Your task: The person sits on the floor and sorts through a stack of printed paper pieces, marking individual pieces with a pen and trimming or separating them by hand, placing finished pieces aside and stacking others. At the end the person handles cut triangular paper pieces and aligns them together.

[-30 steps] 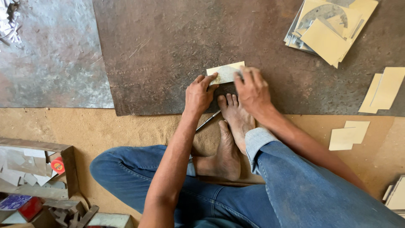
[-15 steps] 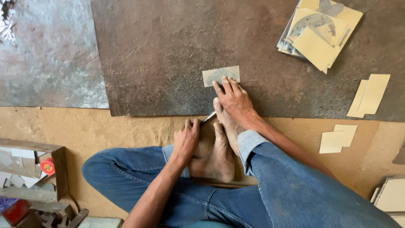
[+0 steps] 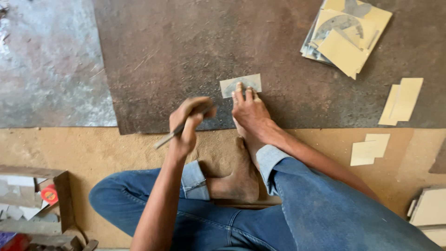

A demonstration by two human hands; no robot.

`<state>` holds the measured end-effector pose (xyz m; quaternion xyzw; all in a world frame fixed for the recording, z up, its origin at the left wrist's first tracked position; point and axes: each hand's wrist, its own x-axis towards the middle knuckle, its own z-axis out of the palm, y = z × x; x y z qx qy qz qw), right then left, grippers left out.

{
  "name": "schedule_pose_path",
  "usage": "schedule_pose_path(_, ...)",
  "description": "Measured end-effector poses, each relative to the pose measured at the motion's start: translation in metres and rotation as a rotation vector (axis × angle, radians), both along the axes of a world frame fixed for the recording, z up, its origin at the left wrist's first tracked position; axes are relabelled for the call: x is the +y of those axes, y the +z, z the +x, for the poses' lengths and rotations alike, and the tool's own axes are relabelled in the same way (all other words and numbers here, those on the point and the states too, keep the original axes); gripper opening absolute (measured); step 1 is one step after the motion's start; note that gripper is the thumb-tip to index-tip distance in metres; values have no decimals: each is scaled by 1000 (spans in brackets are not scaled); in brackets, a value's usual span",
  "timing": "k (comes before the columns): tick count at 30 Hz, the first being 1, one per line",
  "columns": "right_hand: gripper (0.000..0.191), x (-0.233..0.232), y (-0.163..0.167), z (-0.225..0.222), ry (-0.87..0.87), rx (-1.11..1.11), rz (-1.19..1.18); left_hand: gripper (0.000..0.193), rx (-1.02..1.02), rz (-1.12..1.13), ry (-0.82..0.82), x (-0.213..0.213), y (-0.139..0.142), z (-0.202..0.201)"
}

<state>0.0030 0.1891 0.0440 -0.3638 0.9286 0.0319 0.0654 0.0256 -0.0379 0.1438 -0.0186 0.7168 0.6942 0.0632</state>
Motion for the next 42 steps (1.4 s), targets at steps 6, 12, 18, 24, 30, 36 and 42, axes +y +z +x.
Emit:
schedule_pose_path(6,31,-8,-13,3,-22,-169,0,16,21,-292,-519,75,-46,-117)
schedule_pose_path(12,32,-7,2,0,-50,-79,-64,12,-3,-479,-999,119,-76,-161)
schedule_pose_path(18,18,-3,19,-7,82,-119,36,13,28,-799,-1160,132,-69,-173)
schedule_pose_path(24,21,-2,19,-11,71,2,-51,14,163,-812,-1174,140,-62,-173)
schedule_pose_path(30,27,-1,16,-11,95,8,19,12,-5,-632,-1131,128,-69,-186)
schedule_pose_path(36,21,0,13,-14,122,-97,151,5,-131,-524,-1000,99,-69,-181)
schedule_pose_path(42,47,2,8,-12,72,-65,49,5,143,-465,-781,43,-72,-175)
